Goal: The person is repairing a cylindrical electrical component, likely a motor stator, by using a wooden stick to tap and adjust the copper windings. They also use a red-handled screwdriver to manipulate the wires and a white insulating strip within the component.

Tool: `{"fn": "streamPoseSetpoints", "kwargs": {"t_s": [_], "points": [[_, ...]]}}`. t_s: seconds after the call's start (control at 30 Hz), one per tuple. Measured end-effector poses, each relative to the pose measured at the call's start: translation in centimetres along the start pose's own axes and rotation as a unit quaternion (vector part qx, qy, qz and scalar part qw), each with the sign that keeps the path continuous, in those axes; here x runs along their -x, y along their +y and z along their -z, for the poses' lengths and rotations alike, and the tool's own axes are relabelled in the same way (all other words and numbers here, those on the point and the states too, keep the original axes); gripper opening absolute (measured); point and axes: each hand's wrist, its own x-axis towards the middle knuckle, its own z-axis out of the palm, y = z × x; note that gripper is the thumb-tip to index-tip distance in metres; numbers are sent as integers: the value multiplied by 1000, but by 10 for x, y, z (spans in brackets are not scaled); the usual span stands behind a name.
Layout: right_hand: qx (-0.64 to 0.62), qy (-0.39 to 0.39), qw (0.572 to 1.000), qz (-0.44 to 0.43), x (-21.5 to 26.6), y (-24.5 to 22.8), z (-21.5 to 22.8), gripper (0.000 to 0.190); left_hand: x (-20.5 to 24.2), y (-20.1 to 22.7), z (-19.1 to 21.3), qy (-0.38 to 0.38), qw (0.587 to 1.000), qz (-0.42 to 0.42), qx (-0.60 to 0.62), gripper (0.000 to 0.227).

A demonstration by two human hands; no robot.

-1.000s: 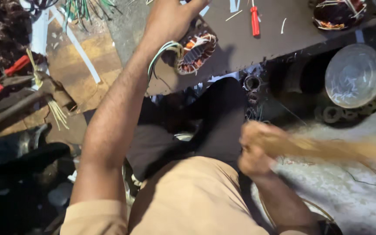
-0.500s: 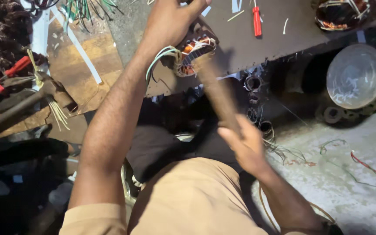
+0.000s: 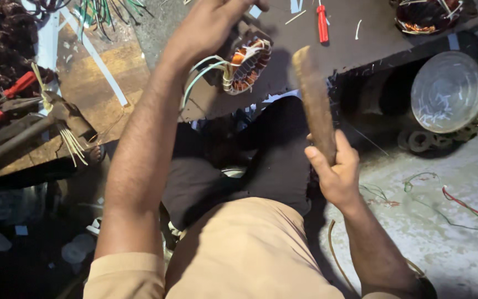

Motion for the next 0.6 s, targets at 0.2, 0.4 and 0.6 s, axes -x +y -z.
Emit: {"fn": "streamPoseSetpoints", "kwargs": {"t_s": [0.2,0.4,0.6], "points": [[-155,42,987,-15,8,22,-8,26,43,21,4,130,989,-1,-68,46],[-227,59,971,42,3,16,-9,31,65,6,-1,224,912,-189,-287,58],[-219,80,966,111,6,-28,-7,42,37,-18,7,187,975,-80,-88,66]]}}
